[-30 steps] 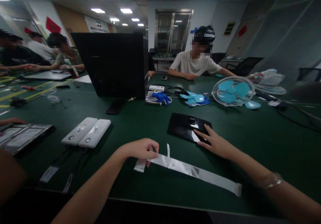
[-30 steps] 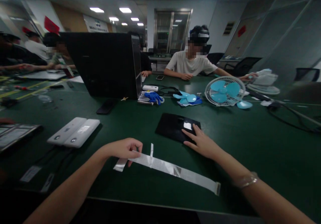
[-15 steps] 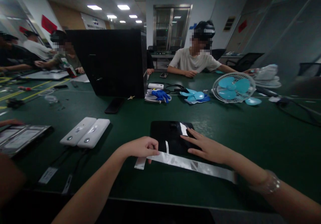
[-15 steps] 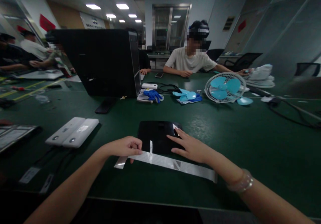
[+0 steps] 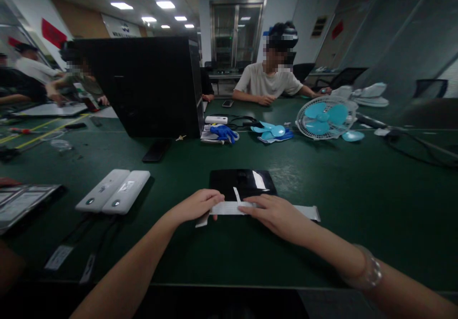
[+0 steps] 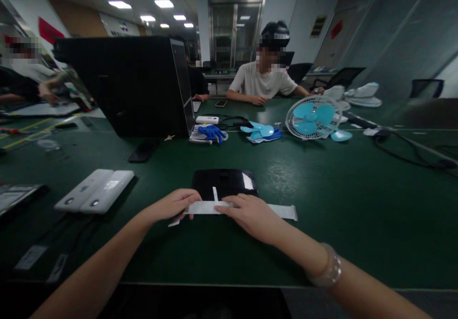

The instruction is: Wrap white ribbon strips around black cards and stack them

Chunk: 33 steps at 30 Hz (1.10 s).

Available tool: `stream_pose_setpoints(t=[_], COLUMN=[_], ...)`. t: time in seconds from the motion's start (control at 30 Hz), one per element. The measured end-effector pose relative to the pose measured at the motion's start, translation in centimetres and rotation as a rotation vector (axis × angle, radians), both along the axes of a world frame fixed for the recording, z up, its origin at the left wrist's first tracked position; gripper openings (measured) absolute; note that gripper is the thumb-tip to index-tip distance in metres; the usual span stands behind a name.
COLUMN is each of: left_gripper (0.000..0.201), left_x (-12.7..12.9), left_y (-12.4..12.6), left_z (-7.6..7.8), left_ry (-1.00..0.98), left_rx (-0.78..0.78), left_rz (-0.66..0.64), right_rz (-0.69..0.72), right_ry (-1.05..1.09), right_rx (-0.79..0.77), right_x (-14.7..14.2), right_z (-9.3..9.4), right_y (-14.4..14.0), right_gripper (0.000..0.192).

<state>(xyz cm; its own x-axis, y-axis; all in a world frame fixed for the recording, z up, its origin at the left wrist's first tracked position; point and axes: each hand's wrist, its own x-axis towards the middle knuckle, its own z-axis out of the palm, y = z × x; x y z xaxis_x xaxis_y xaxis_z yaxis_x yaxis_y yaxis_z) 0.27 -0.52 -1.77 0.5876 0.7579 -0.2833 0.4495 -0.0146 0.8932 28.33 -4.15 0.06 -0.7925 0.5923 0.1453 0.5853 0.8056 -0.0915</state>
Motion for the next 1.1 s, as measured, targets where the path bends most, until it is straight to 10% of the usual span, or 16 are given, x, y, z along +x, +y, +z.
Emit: stream_pose_setpoints(t=[0.63, 1.1], left_gripper=[0.023, 0.022], left_x=[0.6, 1.0], left_y=[-0.3, -0.3], left_z=[0.9, 0.8], left_ry=[0.401, 0.588], left_rx=[0.453, 0.506], left_rz=[0.086, 0.082], right_rz=[-0.064, -0.078], right_ry=[-0.108, -0.087], right_rx=[0.123, 0.095], right_x=[1.4, 0.6], right_z=[-1.1, -0.2], right_y=[2.3, 1.8], right_gripper=[0.046, 0.037])
